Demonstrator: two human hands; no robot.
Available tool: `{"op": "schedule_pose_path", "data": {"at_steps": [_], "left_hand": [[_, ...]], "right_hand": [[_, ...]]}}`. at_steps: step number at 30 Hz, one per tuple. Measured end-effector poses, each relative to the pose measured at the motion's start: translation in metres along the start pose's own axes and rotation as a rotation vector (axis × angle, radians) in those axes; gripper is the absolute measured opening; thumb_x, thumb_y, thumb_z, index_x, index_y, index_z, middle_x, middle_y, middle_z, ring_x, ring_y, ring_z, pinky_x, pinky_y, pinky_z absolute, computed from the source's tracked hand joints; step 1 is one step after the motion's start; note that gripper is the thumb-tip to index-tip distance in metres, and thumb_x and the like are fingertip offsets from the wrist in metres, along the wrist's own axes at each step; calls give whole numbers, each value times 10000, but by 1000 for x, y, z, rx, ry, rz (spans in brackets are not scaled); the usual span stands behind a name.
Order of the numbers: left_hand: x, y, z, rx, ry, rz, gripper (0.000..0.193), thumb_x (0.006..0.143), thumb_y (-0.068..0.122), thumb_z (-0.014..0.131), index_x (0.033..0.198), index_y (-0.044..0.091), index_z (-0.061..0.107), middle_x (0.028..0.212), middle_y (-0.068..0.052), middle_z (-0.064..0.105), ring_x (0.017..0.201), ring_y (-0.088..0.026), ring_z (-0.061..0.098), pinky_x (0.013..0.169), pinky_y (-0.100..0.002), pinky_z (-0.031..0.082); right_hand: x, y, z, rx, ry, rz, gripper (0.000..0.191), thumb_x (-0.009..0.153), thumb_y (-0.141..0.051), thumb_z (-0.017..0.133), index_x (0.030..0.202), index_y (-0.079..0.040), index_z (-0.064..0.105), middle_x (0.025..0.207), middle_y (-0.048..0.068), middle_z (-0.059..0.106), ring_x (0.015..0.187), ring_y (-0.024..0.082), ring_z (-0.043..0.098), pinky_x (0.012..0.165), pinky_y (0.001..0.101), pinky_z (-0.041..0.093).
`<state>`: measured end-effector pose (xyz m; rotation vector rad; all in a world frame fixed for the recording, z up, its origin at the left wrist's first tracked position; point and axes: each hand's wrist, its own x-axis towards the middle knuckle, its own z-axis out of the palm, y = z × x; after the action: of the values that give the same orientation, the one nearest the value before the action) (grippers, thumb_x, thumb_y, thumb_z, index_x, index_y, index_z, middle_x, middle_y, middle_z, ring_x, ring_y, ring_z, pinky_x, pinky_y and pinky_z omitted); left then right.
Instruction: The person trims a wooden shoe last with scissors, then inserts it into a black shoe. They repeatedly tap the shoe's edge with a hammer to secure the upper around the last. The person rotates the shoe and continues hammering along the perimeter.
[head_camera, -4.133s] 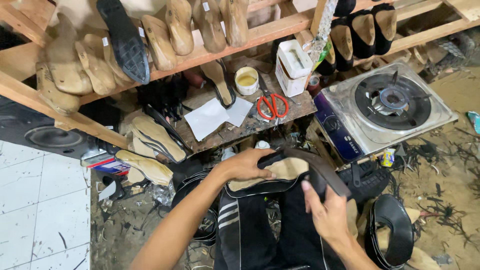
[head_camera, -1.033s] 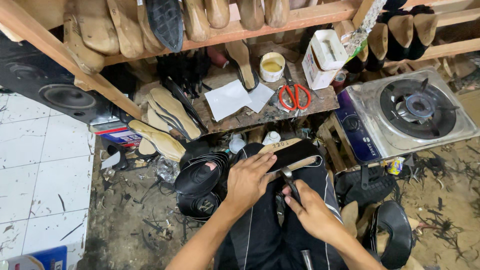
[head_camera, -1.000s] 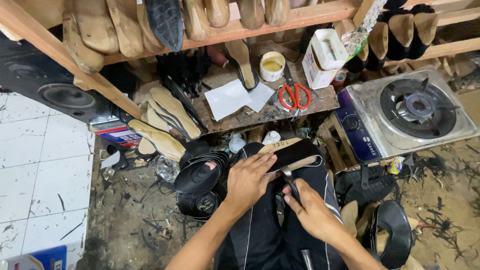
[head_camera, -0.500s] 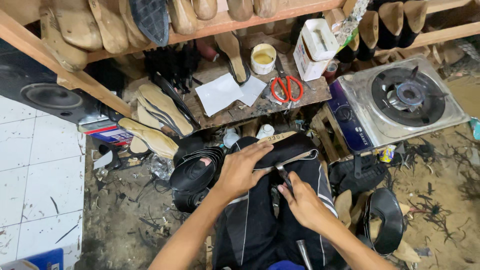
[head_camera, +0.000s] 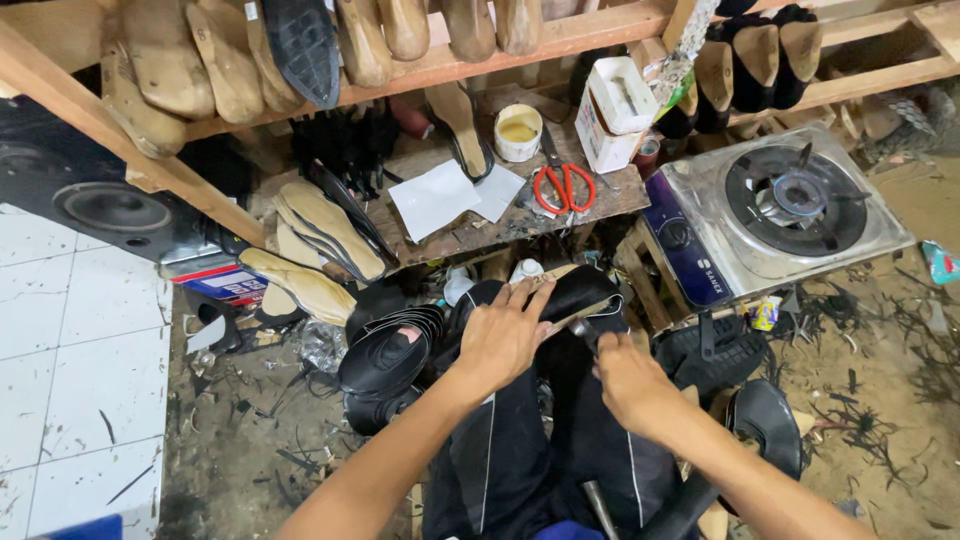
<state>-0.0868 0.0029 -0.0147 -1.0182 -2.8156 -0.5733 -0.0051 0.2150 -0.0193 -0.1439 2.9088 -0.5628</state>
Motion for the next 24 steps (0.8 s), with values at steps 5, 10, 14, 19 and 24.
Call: {"op": "schedule_pose_path", "data": {"at_steps": [5, 10, 14, 19, 24], "left_hand": [[2, 7, -10, -59, -35, -8, 653, 922, 298, 644, 1517, 125, 439, 1434, -235, 547, 1226, -417, 589, 806, -504, 552], [27, 8, -19, -144, -267, -185, 565, 1021, 433, 560, 1545, 263, 432, 1318, -232, 598, 1161, -436, 601, 914, -540, 491], [35, 11, -8, -65, -204, -100, 620, 989, 448, 559, 1545, 229, 393, 1384, -293, 535, 1146, -478, 593, 847, -534, 522], [38, -1, 8, -80, -280, -77, 718, 982, 448, 576, 1597, 211, 290, 1436, -323, 487, 1226, -501, 555, 919, -537, 510], [44, -10, 14, -146, -306, -34, 804, 923, 453, 658, 1589, 209, 280, 1460, -328, 464, 1308, -505, 496, 992, -531, 480]], "right_hand": [[3, -5, -10, 8, 63, 6, 240, 886, -96, 645, 1043, 29, 513, 1042, 270, 610, 986, 462, 612, 814, 524, 510], [0, -10, -14, -59, 159, -72, 220, 864, -39, 607, 1040, 35, 497, 1018, 260, 603, 961, 464, 613, 771, 514, 521], [-4, -5, -24, -85, 21, -50, 259, 804, -20, 637, 1023, 13, 502, 1018, 256, 593, 939, 448, 644, 776, 493, 537], [-12, -3, -20, 232, 339, -146, 262, 907, -136, 660, 1031, 43, 515, 959, 256, 624, 787, 463, 644, 668, 508, 511], [1, -2, 3, 136, 335, -89, 246, 941, -186, 657, 977, 0, 501, 904, 241, 650, 785, 486, 622, 653, 538, 484]]}}
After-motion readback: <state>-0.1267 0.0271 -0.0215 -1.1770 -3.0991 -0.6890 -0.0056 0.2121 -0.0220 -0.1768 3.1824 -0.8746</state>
